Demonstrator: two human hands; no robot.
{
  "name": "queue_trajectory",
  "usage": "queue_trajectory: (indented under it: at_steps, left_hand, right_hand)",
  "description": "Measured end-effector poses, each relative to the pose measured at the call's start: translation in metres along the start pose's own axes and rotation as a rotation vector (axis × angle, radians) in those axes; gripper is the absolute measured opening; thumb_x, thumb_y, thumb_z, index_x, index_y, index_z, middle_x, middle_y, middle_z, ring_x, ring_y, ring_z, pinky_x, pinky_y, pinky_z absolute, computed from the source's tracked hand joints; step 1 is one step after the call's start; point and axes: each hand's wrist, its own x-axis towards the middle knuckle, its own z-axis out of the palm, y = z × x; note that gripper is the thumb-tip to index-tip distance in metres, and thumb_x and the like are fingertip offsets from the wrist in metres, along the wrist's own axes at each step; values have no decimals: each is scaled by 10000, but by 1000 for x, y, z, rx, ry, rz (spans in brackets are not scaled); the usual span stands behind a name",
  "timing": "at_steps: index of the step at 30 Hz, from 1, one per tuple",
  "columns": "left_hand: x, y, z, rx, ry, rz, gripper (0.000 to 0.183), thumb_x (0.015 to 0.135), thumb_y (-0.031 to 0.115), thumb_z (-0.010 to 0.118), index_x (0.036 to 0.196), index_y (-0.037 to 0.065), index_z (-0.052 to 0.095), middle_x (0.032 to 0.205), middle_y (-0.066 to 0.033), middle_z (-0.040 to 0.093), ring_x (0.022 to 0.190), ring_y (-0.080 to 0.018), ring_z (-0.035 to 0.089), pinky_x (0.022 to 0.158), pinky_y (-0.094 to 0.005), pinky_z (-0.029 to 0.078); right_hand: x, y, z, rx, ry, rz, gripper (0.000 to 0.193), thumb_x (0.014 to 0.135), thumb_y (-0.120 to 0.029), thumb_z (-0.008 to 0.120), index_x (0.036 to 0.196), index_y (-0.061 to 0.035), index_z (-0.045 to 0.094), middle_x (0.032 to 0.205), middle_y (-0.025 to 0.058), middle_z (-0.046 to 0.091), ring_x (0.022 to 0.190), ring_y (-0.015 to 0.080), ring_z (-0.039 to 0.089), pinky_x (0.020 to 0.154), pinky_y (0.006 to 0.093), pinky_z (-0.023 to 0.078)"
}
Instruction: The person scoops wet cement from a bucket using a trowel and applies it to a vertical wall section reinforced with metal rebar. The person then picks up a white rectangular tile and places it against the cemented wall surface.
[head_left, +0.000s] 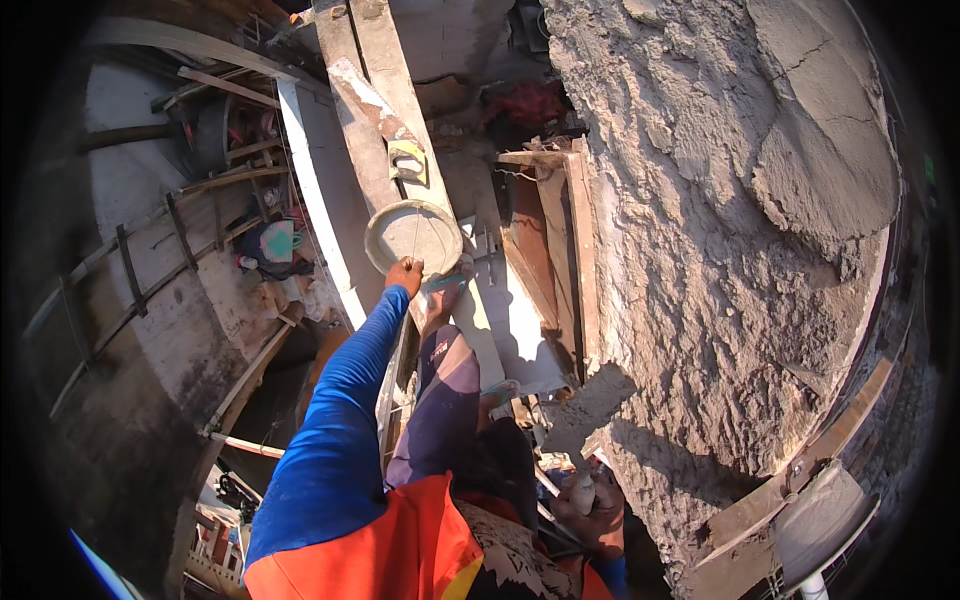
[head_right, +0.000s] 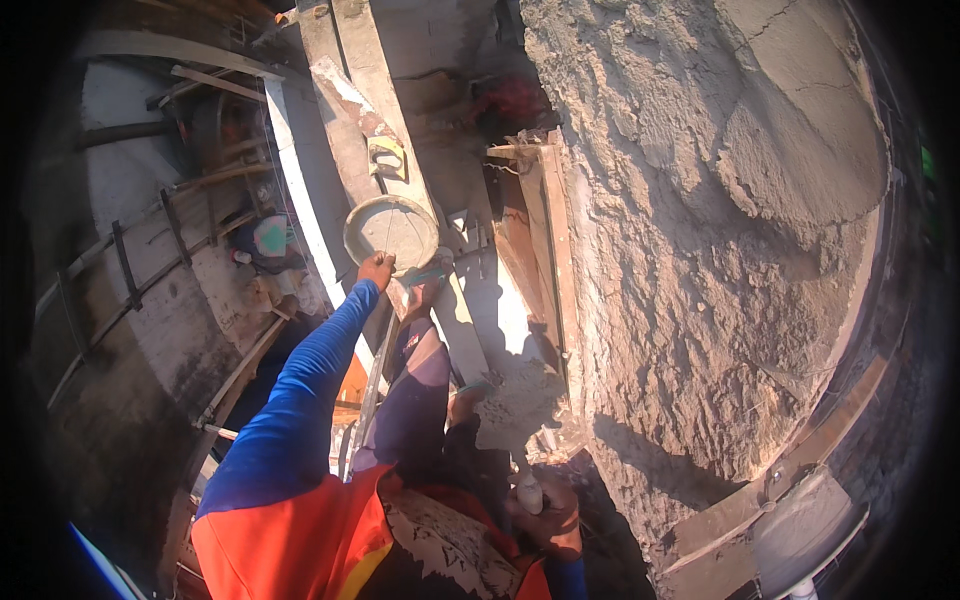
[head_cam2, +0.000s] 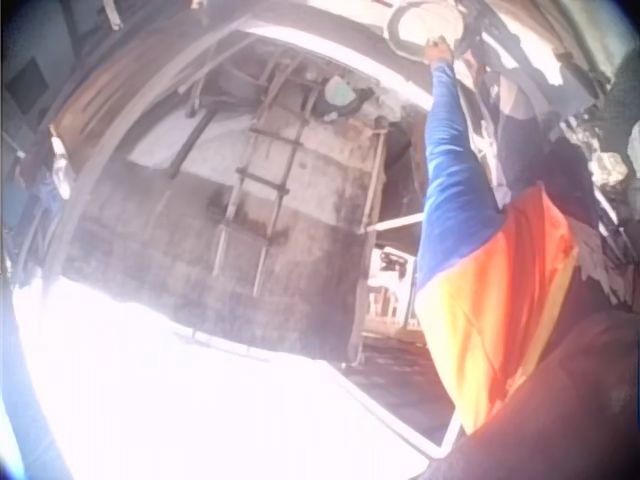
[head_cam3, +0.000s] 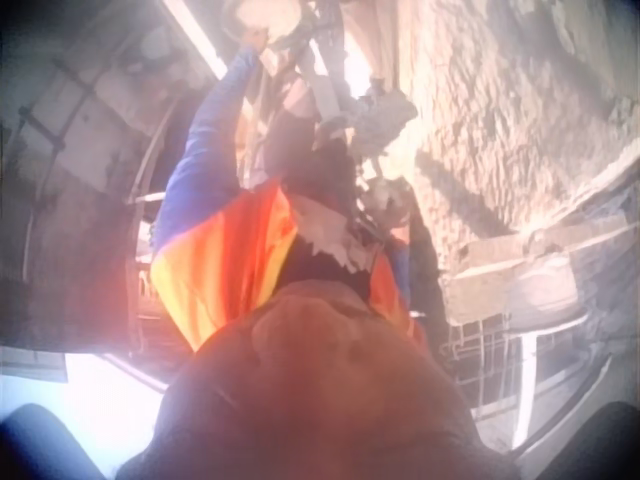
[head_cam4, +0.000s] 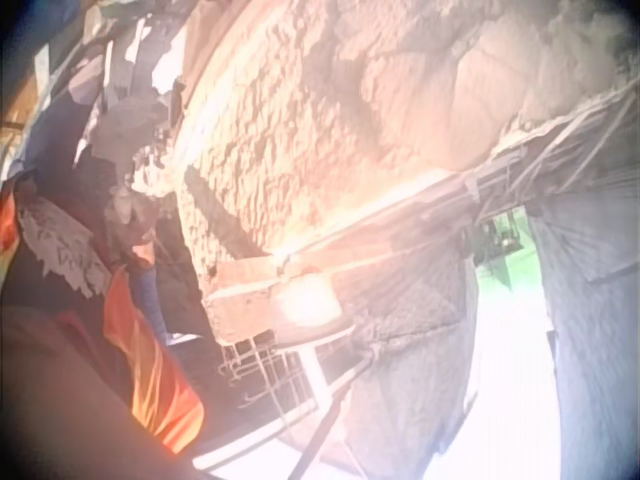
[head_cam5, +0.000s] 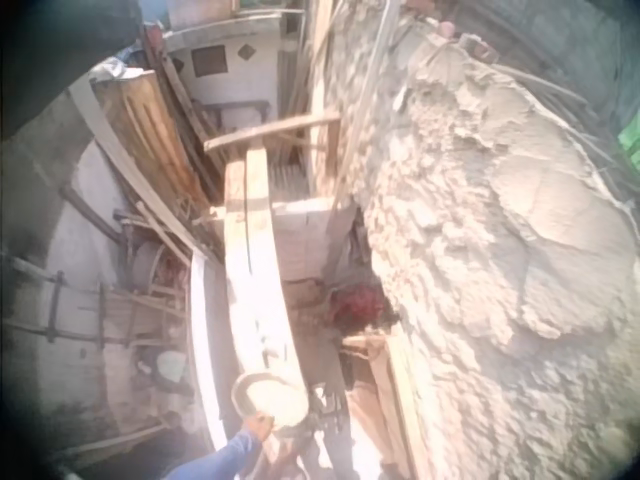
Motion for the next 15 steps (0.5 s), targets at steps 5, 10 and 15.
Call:
queue_trajectory:
  at_steps: [5,10,15]
  left_hand:
    - [-4,-2,3,306,-95,24,456,936,415,553,1062,7,713,1079,-241,718,1064,-362,680,958,-428,490]
    - [-17,19,16,345,-227,37,682,918,439,572,1420,-20,518,1394,-252,565,1319,-382,529,1128,-388,389]
    - [-67,51,22,324,-99,152,591,929,371,609,1387,2,556,1313,-251,625,1235,-367,604,1064,-389,453]
  right_hand:
    - [-12,24,-1,-126,-35,-53,354,774,-127,802,1105,-32,718,874,58,707,756,127,645,704,301,528]
    - [-42,53,-8,-68,-5,-21,344,810,-136,794,1117,-19,693,875,43,696,785,95,630,703,292,523]
    - [-91,96,-27,-75,28,-59,392,829,-215,812,1148,-24,684,924,56,700,843,106,635,736,298,525]
